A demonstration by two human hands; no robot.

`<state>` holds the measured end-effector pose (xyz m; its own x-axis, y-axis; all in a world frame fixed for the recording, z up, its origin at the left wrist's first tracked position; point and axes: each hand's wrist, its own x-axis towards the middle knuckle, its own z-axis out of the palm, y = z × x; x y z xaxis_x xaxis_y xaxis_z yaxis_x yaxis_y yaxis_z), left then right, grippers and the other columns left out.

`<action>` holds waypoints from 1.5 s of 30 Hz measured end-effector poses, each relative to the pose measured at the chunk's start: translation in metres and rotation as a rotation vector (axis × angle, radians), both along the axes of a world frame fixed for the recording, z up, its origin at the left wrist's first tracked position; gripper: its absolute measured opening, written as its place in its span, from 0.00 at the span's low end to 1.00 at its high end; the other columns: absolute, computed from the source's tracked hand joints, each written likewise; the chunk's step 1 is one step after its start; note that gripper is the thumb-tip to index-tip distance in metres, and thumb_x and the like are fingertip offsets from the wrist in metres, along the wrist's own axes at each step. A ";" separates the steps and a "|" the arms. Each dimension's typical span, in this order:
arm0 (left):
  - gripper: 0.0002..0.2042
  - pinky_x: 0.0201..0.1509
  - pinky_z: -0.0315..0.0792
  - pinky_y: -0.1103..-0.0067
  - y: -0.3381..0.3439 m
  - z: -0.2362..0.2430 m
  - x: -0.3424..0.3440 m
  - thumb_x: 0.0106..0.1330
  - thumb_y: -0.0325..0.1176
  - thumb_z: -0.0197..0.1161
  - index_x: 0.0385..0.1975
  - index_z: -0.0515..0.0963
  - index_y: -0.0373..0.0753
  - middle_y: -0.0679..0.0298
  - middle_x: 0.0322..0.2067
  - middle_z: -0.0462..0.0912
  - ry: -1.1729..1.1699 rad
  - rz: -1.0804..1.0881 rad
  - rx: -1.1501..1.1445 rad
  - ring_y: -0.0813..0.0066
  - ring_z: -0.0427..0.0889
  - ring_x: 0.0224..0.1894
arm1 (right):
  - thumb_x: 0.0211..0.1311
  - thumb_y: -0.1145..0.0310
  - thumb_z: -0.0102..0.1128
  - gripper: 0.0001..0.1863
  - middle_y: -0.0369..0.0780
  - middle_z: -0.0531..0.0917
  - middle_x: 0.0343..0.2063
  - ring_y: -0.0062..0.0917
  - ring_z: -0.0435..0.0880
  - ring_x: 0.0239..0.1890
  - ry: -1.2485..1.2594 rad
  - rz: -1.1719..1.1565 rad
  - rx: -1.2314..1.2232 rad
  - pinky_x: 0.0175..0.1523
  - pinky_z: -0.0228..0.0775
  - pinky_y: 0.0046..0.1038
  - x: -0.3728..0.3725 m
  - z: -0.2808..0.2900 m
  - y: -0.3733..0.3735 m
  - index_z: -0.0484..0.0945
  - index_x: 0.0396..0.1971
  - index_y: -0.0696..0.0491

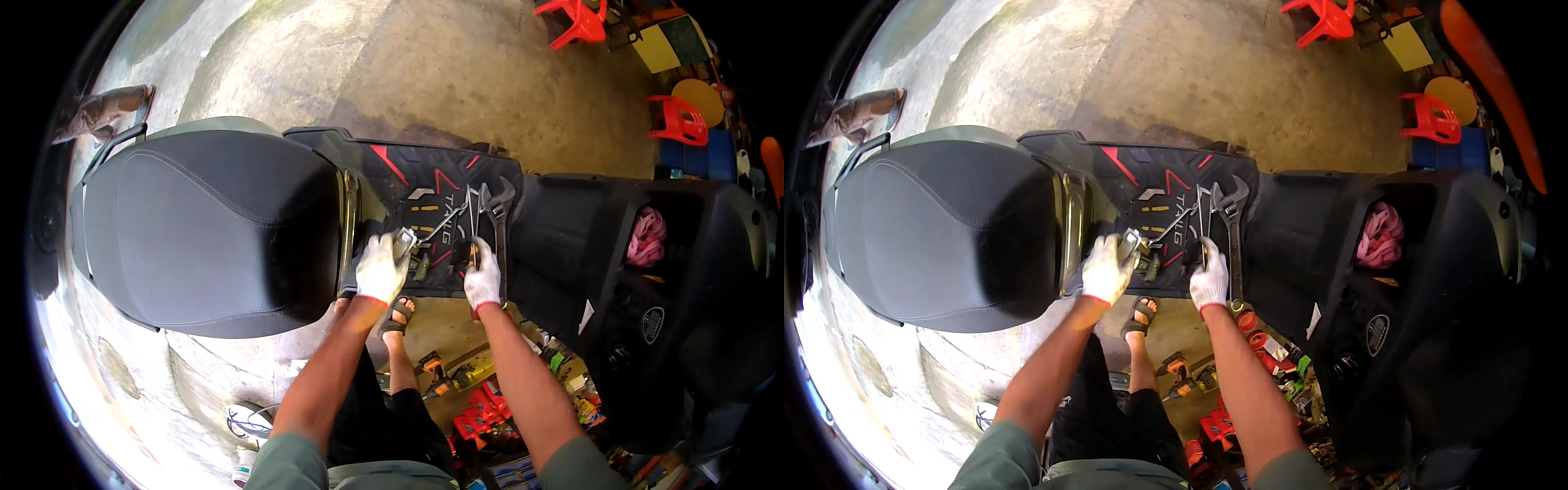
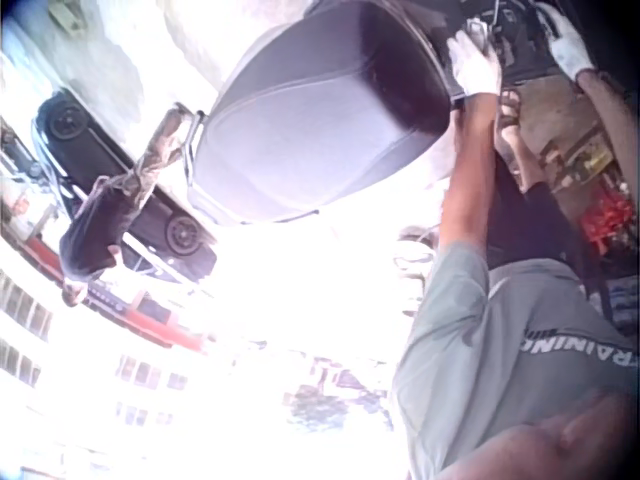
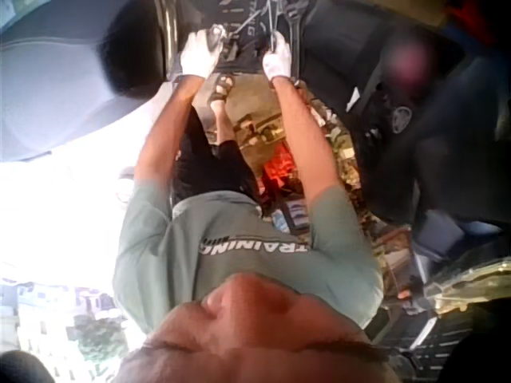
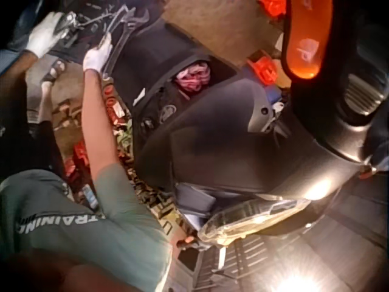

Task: The person manipulates electrical wires and plastic components on a motorcycle, using a tool and their hands to organize and secure parts inside the front housing.

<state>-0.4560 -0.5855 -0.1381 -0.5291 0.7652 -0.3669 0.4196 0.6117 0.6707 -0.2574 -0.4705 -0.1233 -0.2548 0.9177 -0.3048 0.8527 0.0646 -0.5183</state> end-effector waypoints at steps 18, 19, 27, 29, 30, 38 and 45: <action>0.26 0.49 0.74 0.63 -0.096 0.109 0.014 0.52 0.30 0.72 0.54 0.75 0.41 0.54 0.43 0.79 -0.013 0.008 0.215 0.51 0.80 0.45 | 0.74 0.66 0.54 0.14 0.36 0.83 0.39 0.19 0.79 0.42 0.399 0.055 -0.785 0.50 0.73 0.24 -0.059 0.089 -0.048 0.78 0.49 0.59; 0.26 0.49 0.75 0.63 -0.098 0.121 0.013 0.52 0.30 0.72 0.54 0.75 0.41 0.54 0.43 0.79 0.004 -0.009 0.231 0.51 0.80 0.45 | 0.74 0.67 0.54 0.15 0.37 0.83 0.40 0.19 0.79 0.43 0.452 0.006 -0.888 0.51 0.73 0.23 -0.060 0.109 -0.065 0.76 0.52 0.61; 0.28 0.44 0.79 0.67 -0.117 0.222 0.018 0.55 0.32 0.71 0.59 0.73 0.45 0.56 0.48 0.79 -0.037 -0.233 0.300 0.53 0.84 0.40 | 0.69 0.70 0.58 0.15 0.34 0.82 0.36 0.16 0.79 0.33 0.611 -0.240 -0.892 0.37 0.73 0.20 -0.043 0.201 -0.112 0.77 0.52 0.58; 0.28 0.43 0.79 0.68 -0.117 0.242 0.023 0.55 0.32 0.71 0.59 0.73 0.45 0.57 0.48 0.78 -0.035 -0.262 0.330 0.54 0.84 0.39 | 0.66 0.72 0.57 0.15 0.34 0.82 0.35 0.16 0.78 0.32 0.635 -0.308 -0.911 0.36 0.71 0.20 -0.031 0.218 -0.114 0.77 0.51 0.59; 0.29 0.42 0.79 0.68 -0.119 0.252 0.027 0.55 0.33 0.71 0.59 0.72 0.45 0.56 0.48 0.78 -0.045 -0.301 0.332 0.55 0.84 0.39 | 0.66 0.72 0.57 0.15 0.35 0.82 0.34 0.17 0.78 0.32 0.650 -0.306 -0.901 0.36 0.70 0.20 -0.025 0.227 -0.115 0.77 0.50 0.60; 0.29 0.47 0.78 0.64 -0.112 0.303 0.069 0.57 0.40 0.71 0.59 0.70 0.47 0.52 0.44 0.78 -0.173 -0.445 0.240 0.49 0.83 0.43 | 0.68 0.70 0.55 0.13 0.36 0.83 0.35 0.17 0.79 0.36 0.670 -0.262 -0.752 0.42 0.71 0.22 0.029 0.277 -0.129 0.79 0.47 0.61; 0.26 0.54 0.75 0.64 -0.099 0.326 0.088 0.54 0.41 0.71 0.51 0.72 0.41 0.51 0.44 0.78 -0.216 -0.517 0.243 0.49 0.80 0.49 | 0.69 0.77 0.53 0.12 0.37 0.84 0.40 0.19 0.81 0.41 0.695 -0.291 -0.652 0.48 0.74 0.24 0.058 0.280 -0.146 0.79 0.48 0.61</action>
